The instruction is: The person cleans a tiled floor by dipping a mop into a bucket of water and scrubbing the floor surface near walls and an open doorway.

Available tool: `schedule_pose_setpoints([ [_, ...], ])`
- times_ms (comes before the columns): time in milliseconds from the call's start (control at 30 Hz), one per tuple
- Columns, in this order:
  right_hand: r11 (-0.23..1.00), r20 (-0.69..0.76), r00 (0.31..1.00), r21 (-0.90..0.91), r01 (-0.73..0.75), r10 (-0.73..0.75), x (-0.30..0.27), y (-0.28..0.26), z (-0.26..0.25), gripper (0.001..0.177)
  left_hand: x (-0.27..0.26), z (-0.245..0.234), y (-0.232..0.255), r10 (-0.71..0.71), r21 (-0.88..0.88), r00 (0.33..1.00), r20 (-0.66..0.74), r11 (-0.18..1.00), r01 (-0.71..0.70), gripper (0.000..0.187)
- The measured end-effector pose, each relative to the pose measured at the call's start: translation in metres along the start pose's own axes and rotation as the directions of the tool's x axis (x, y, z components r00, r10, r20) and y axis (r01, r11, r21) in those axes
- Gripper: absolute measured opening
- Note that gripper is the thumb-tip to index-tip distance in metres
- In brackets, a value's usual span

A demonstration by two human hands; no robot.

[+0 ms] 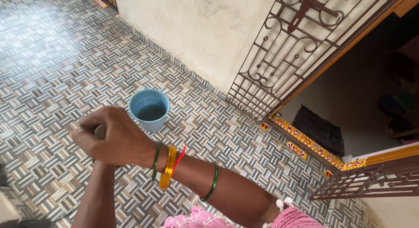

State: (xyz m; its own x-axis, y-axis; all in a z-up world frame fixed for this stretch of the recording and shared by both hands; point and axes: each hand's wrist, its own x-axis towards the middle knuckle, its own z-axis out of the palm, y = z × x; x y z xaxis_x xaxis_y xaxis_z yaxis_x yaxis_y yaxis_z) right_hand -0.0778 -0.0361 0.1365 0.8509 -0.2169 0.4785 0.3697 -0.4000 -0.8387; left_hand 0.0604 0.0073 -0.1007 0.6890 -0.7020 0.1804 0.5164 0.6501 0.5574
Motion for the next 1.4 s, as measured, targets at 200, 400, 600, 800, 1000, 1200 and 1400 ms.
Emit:
schedule_pose_setpoints([
  [200,0.999,0.03,0.999,-0.012,-0.038,0.038,-0.006,-0.027,-0.038,0.037,0.02,0.035,-0.014,-0.225,0.012,0.973,-0.055,0.974,0.226,0.051],
  [400,0.996,-0.02,0.996,-0.025,-0.091,0.091,-0.011,-0.078,-0.067,0.041,-0.018,0.096,0.002,-0.096,0.975,0.994,0.052,-0.212,-0.071,0.054],
  [600,0.989,-0.18,0.979,0.13,-0.073,0.096,-0.02,-0.082,-0.059,0.032,-0.026,0.117,0.0,-0.123,0.939,0.989,-0.08,-0.343,0.033,0.057],
  [800,0.987,-0.272,0.954,0.124,-0.098,0.129,-0.023,-0.07,-0.061,0.036,-0.015,0.093,-0.015,-0.099,0.921,0.982,-0.159,-0.372,0.112,0.041],
  [1000,0.98,-0.168,0.982,0.194,-0.049,0.083,-0.055,-0.035,-0.028,0.028,-0.021,0.048,-0.013,-0.048,0.993,0.993,-0.111,-0.053,0.108,0.035],
  [1200,0.995,-0.048,0.995,-0.039,0.087,-0.089,-0.064,0.028,0.009,0.028,-0.036,0.02,0.01,-0.117,0.912,0.986,-0.118,0.38,0.154,0.029],
  [1400,0.991,0.021,0.997,-0.11,0.073,-0.071,-0.076,0.031,0.025,0.026,-0.037,0.025,0.014,-0.137,0.952,0.942,-0.307,-0.048,0.303,0.028],
])
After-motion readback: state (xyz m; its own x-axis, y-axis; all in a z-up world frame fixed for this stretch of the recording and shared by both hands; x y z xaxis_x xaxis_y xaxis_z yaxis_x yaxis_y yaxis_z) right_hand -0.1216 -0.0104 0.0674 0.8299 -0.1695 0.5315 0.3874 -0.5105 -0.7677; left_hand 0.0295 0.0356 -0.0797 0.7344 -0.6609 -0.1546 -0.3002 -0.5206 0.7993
